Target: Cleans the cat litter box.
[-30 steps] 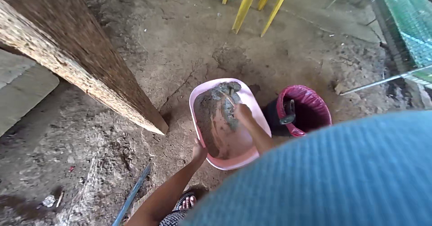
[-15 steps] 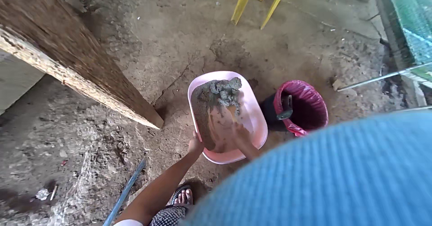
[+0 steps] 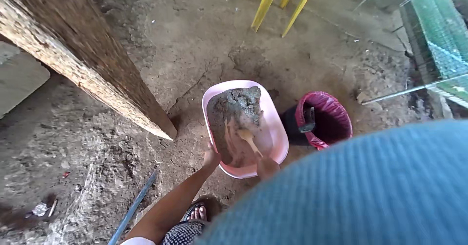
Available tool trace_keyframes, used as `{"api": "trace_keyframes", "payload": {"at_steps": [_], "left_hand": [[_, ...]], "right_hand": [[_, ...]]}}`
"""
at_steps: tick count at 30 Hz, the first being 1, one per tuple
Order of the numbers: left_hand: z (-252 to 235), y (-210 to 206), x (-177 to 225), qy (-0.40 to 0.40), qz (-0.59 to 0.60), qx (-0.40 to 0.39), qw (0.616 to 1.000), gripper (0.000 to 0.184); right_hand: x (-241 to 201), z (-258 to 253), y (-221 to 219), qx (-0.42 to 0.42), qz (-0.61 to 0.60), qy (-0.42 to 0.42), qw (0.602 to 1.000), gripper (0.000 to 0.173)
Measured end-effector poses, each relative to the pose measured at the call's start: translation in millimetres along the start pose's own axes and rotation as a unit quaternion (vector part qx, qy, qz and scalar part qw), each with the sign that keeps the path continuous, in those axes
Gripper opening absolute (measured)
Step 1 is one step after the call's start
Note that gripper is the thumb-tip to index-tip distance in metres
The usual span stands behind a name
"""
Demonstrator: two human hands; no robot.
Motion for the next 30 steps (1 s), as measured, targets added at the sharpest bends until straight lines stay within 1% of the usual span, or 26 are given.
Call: {"api": "trace_keyframes", "payload": {"at_steps": [3,4,6,7,8,10,11,13,15,16,17,18,19,20,21,22,23,24,25,27,28,30], "left_hand": [[5,2,2,-0.003,-0.005,0.001,1.0,0.09],[5,2,1,-0.005,-0.005,0.0,1.0,0.09],[3,3,-1,-0.007,-0.002,0.006,1.0,0.087],[2,5,-1,-0.005,0.0,0.009,1.0,0.087],[2,6,-1,-0.004,0.002,0.011,1.0,0.088],[3,5,-2,-0.004,0.011,0.008,1.0,0.088],[2,4,-2,-0.007,0.015,0.009,1.0,0.087],[2,3,-3,-0.011,0.022,0.007,1.0,0.087],[3,2,-2,-0.01,0.022,0.002,1.0,0.087],[4,2,-2,-0.008,0.022,-0.001,1.0,0.089],[4,2,-2,-0.006,0.023,-0.004,1.0,0.09],[4,2,-2,-0.005,0.02,-0.008,1.0,0.09],[4,2,-1,-0.004,0.018,-0.01,1.0,0.09],[5,2,0,-0.007,0.015,-0.009,1.0,0.089],[6,1,0,-0.008,0.007,-0.009,1.0,0.088],[5,0,-1,-0.006,-0.004,-0.01,1.0,0.089],[5,-1,-1,-0.001,-0.015,-0.011,1.0,0.088],[5,-2,-1,0.007,-0.025,-0.016,1.0,0.088],[5,-4,0,0.015,-0.035,-0.024,0.999,0.087],[10,-11,3,0.013,-0.031,-0.033,0.999,0.084],[15,-15,7,0.009,-0.023,-0.043,0.999,0.082],[18,-17,10,0.004,-0.029,-0.059,0.998,0.086]], "right_hand": [[-37,-55,33,0.03,-0.082,0.027,0.996,0.043],[-47,-77,47,0.039,-0.098,0.03,0.994,0.043],[-58,-112,73,0.059,-0.11,0.035,0.992,0.041],[-60,-121,84,0.065,-0.102,0.033,0.992,0.039],[-58,-119,93,0.061,-0.094,0.032,0.993,0.036],[-39,-82,102,0.037,-0.064,0.036,0.997,0.034],[-22,-55,97,0.023,-0.036,0.045,0.998,0.035],[18,1,61,0.015,0.011,0.067,0.998,0.039],[48,42,19,0.06,0.046,0.119,0.99,0.038],[48,64,20,-0.027,0.089,0.118,0.989,0.04],[44,79,25,-0.109,0.134,0.115,0.978,0.045],[40,86,28,-0.158,0.164,0.118,0.966,0.048],[38,87,28,-0.181,0.181,0.128,0.958,0.05],[38,84,22,-0.186,0.189,0.139,0.954,0.051],[40,77,9,-0.17,0.186,0.153,0.956,0.052],[44,66,-13,-0.119,0.165,0.175,0.963,0.051],[47,51,-40,-0.04,0.13,0.202,0.97,0.05],[44,40,-59,0.006,0.102,0.212,0.972,0.05],[34,32,-70,0.027,0.087,0.203,0.975,0.051],[-3,13,-65,0.026,0.063,0.153,0.986,0.054],[-27,5,-53,0.023,0.036,0.133,0.99,0.056],[-74,3,-33,-0.002,-0.015,0.106,0.994,0.059]]}}
Point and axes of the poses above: each hand's wrist, its own z-axis away from the middle knuckle, its own y-axis out of the back of the hand, x = y × z, the point moved 4 cm from there along -z, towards the middle knuckle, and after that the axes turned 6 degrees about -y, right-handed, at the moved point
